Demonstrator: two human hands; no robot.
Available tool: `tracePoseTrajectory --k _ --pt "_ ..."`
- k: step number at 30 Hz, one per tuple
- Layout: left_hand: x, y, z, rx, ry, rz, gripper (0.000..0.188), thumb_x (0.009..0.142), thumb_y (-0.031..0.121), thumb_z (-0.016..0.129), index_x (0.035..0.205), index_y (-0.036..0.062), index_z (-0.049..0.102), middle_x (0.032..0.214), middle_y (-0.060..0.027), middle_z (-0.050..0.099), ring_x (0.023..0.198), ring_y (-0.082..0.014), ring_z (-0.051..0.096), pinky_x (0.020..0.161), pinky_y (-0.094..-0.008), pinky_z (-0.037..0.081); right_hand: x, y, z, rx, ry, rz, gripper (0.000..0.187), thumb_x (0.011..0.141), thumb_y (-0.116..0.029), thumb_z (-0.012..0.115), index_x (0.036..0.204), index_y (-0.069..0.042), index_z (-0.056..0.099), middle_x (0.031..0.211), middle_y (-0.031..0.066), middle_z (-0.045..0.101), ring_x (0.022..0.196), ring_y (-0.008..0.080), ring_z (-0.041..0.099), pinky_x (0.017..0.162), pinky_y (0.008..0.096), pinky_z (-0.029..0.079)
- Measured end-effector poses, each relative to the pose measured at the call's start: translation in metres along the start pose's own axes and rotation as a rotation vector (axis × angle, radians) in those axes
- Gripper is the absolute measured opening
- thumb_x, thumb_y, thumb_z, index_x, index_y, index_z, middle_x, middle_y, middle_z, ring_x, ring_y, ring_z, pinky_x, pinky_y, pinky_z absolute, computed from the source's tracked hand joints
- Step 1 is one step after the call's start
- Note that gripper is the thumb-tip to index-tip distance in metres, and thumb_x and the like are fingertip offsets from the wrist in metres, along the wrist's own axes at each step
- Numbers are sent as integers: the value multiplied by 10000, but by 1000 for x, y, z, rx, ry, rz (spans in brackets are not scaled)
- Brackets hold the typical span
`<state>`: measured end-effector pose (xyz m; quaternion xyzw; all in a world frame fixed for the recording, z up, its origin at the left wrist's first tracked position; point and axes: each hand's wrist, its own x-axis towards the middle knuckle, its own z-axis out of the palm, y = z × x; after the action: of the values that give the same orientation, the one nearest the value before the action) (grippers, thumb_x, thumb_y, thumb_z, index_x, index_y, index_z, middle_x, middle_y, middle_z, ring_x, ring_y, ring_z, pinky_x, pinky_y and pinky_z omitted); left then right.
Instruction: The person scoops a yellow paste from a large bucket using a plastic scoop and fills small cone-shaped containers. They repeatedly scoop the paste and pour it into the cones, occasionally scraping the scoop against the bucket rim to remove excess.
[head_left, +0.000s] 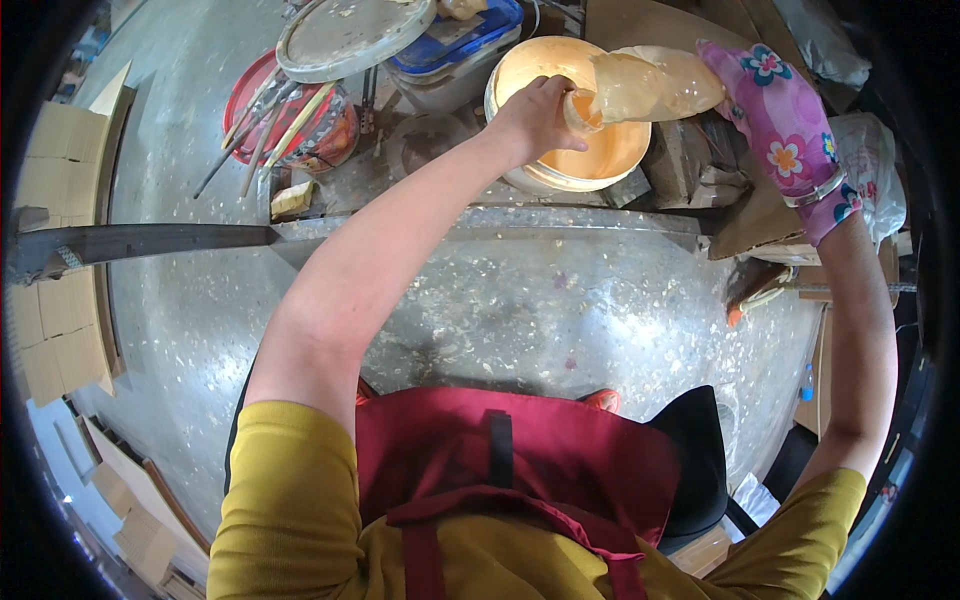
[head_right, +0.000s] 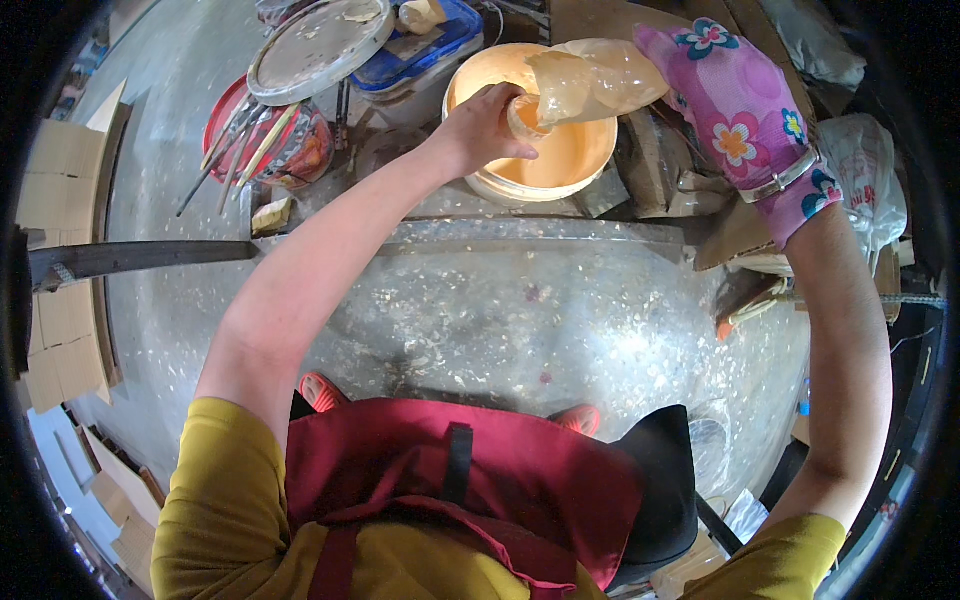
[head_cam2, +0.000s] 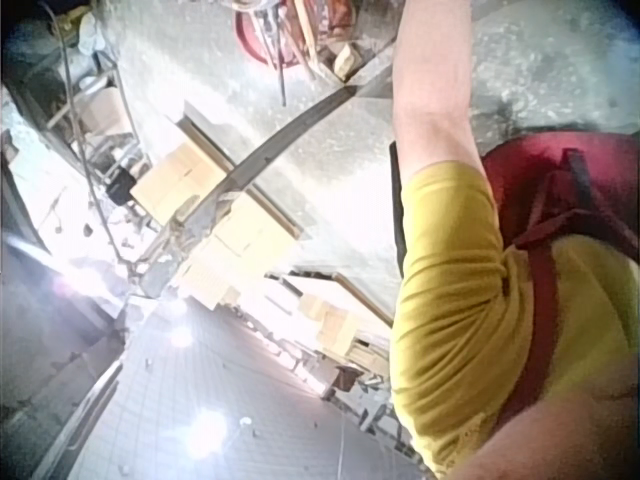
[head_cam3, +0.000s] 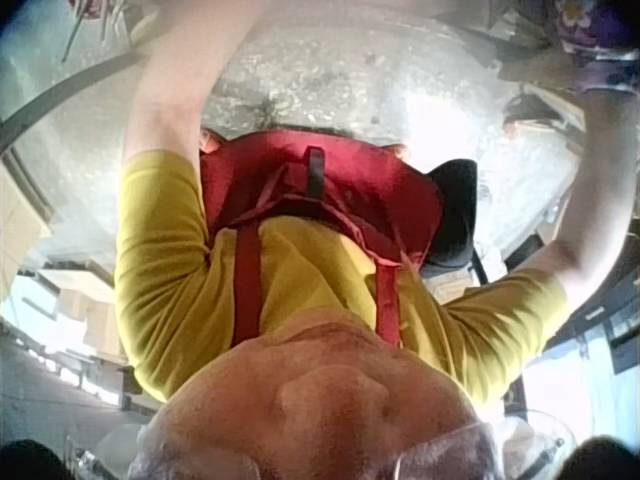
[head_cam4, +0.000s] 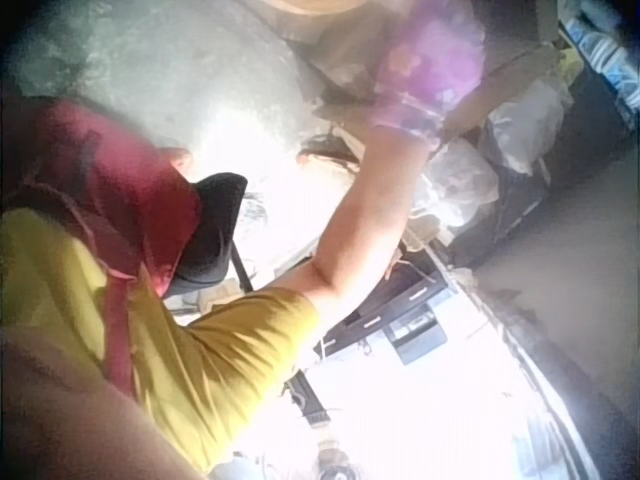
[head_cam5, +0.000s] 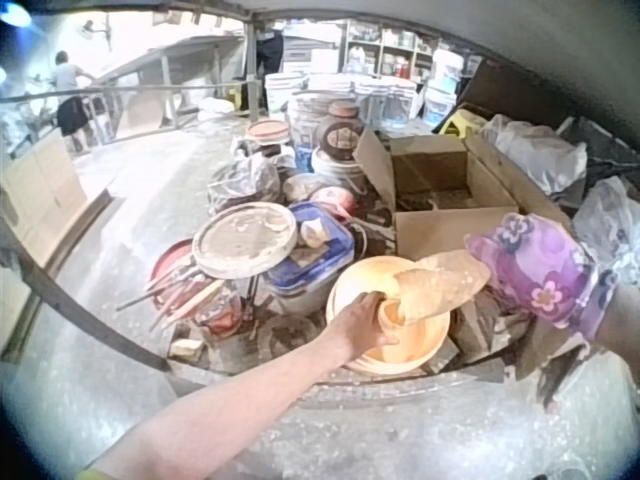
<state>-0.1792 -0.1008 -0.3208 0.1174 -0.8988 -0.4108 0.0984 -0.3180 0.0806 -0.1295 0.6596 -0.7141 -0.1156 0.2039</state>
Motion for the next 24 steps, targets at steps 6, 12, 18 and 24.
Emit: tracePoseTrajectory --k 6,12,18,24 --pt "0 -3 5 -39 9 22 739 663 321 809 1235 -1 468 1183 -181 578 1132 -309 546 972 -367 431 3 3 -4 -25 5 -71 562 728 2 648 1263 -119 529 1119 63 630 984 271 580 840 345 499" --pt "-1 -6 7 -52 27 68 717 665 311 805 1219 -11 484 1152 -185 597 1104 -313 563 957 -359 439 4 0 -7 -109 13 -74 562 721 -25 663 1258 -125 531 1187 46 600 1016 264 567 858 346 498" --pt "-2 -3 6 -104 7 87 696 670 294 798 1212 -18 492 1138 -189 600 1096 -320 565 942 -362 442 8 8 -9 -58 -5 -124 581 719 -10 659 1269 -133 519 1204 36 591 1022 257 563 865 349 498" --pt "-3 -7 10 -125 24 102 698 665 274 804 1213 -23 489 1131 -195 596 1083 -326 567 934 -360 442 11 3 -17 -70 -62 -101 579 733 -25 672 1278 -138 512 1227 39 586 1043 269 573 907 360 483"
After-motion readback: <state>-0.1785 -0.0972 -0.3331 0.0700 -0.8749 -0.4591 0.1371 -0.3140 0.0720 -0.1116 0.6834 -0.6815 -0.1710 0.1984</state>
